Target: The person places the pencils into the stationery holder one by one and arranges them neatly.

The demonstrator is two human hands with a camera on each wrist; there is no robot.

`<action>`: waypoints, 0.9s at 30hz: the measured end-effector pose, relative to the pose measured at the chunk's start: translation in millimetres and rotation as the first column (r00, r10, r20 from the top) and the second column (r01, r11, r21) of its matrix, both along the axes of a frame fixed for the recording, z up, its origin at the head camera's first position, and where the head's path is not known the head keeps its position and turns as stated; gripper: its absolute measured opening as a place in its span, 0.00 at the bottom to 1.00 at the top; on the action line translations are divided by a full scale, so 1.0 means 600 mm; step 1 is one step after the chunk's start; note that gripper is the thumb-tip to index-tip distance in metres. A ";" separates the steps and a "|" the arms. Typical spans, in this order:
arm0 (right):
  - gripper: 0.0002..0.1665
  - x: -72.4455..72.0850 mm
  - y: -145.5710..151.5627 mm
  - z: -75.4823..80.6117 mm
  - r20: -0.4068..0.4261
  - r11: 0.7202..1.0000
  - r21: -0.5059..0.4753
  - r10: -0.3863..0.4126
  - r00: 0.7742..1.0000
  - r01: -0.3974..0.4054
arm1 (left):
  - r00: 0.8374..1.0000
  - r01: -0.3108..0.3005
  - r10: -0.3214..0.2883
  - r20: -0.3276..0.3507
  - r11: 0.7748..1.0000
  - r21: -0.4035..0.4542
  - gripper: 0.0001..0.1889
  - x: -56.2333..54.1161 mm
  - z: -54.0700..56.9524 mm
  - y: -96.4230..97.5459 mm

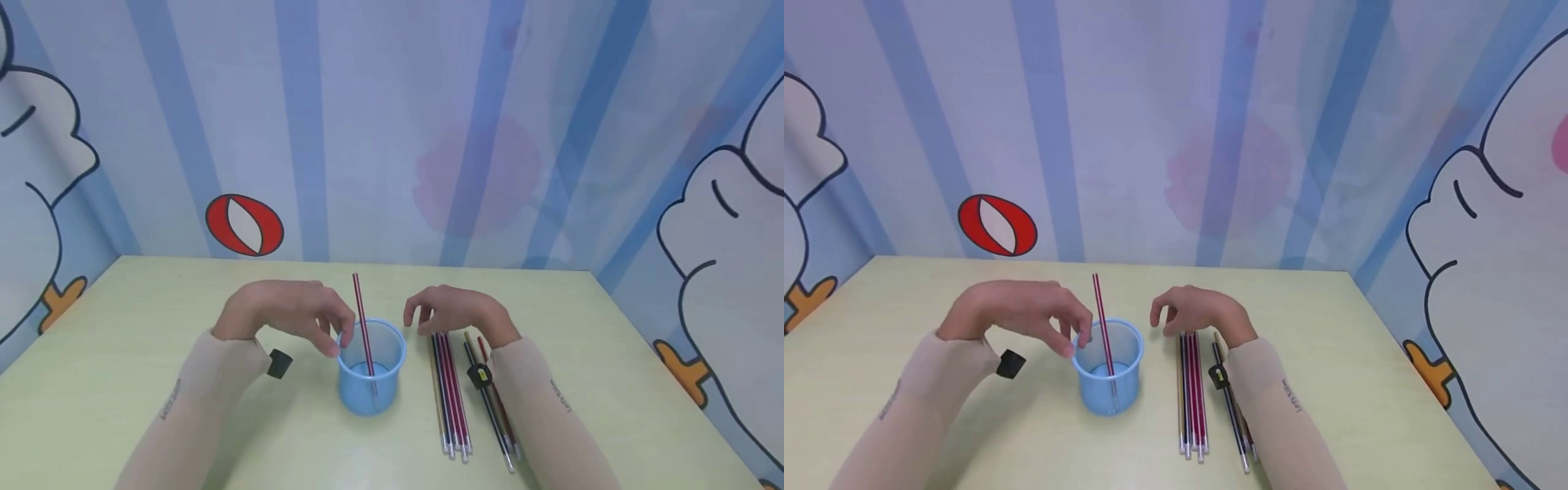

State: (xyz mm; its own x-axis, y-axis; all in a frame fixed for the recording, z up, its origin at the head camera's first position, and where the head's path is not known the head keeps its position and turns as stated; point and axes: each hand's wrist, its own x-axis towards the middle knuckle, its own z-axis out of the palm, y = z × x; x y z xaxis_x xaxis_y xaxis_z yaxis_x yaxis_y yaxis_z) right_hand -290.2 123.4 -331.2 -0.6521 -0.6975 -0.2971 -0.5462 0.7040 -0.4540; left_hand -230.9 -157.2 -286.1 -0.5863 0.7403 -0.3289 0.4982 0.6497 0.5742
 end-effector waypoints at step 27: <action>0.12 0.047 -0.001 -0.041 -0.020 0.980 0.161 -0.117 0.993 0.118 | 1.000 0.021 -0.021 -0.023 1.000 0.004 0.05 0.001 -0.002 -0.003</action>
